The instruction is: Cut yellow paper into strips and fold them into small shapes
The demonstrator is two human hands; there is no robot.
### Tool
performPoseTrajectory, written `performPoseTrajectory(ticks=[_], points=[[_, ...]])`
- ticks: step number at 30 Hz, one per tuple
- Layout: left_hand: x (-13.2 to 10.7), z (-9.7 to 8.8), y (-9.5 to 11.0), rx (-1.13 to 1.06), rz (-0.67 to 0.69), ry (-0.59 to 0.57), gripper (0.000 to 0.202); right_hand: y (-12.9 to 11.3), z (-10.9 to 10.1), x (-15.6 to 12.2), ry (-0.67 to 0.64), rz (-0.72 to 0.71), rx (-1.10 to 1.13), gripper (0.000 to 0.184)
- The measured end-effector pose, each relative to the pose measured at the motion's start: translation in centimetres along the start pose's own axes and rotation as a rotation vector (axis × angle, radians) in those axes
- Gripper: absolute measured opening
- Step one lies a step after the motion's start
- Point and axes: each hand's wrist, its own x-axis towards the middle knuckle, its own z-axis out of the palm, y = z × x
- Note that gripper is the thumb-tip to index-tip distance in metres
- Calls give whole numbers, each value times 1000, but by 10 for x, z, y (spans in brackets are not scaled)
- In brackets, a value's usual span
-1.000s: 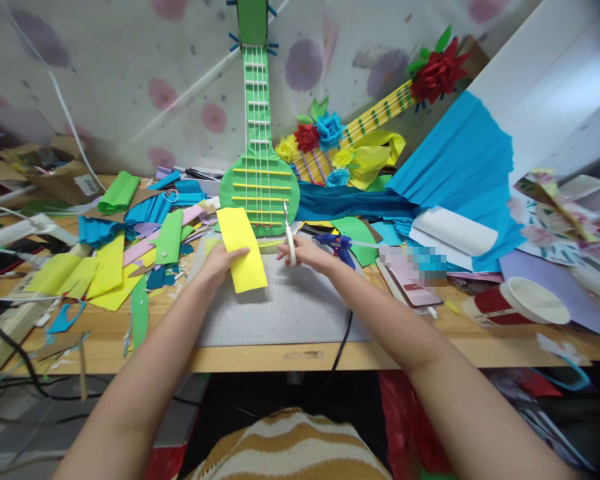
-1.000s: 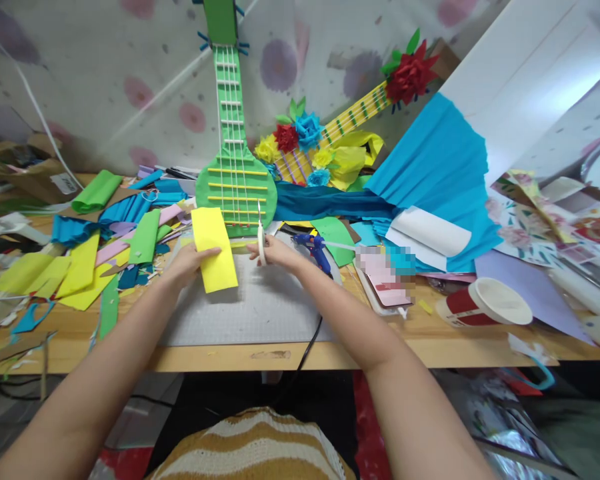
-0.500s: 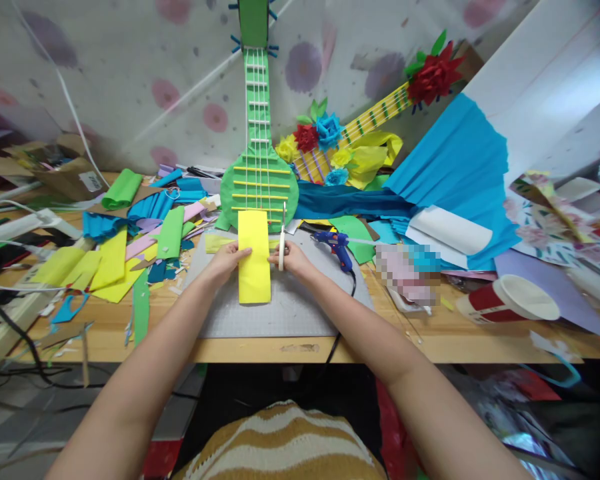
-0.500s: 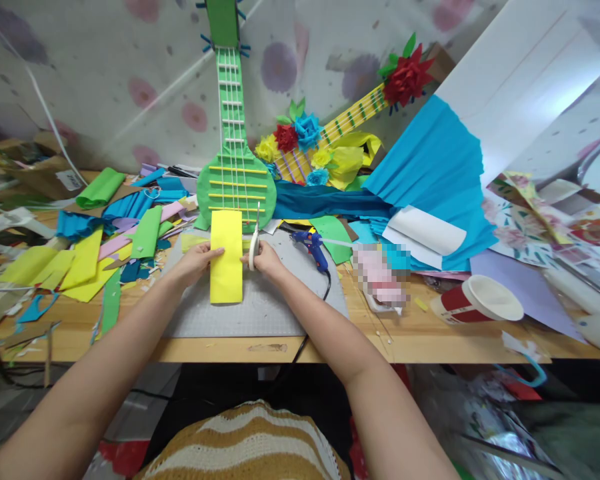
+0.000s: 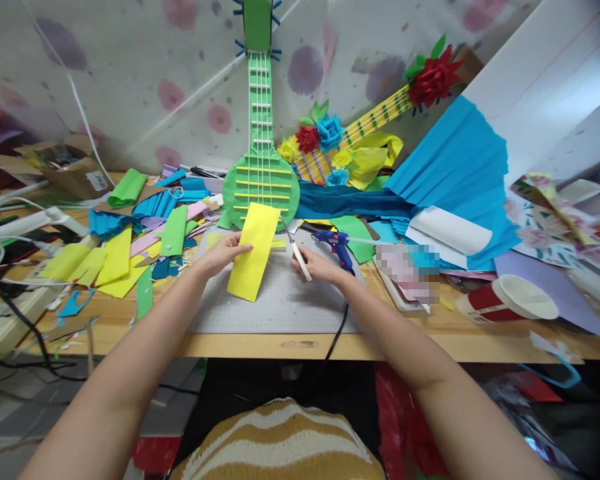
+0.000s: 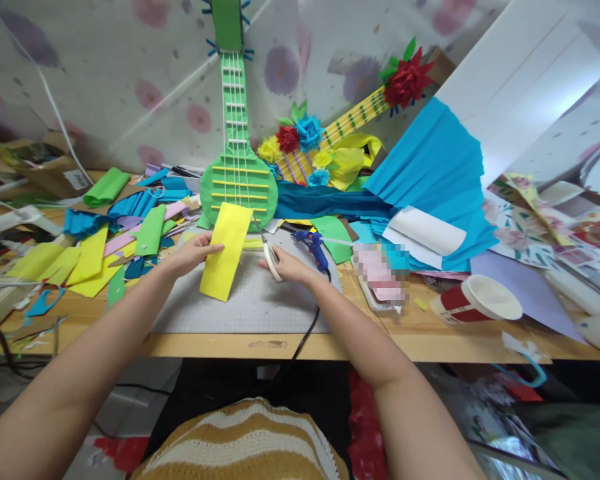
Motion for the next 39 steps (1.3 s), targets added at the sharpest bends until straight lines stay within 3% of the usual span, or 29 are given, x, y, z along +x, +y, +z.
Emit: performPoseTrajectory(ticks=[5,12,17,23,29,39], points=[[5,6,4,57,52,-16,55,3,-28,-25,-288,10,-307,44],[10,28,17,62,14,88,40,-6,-43,-24,-544,14,-209,39],[11,33,23,75,-24,71,36,-8,-41,-18,-604,-3,-51,34],[17,31,15,-3,-46,31,38,0,-37,-13,-660,45,64,38],[27,21,2,-29,-60,-30,44,3,-38,-6,-661,64,68,35],[29,15,0,-127,-103,-29,42,5,-42,7,-668,45,80,34]])
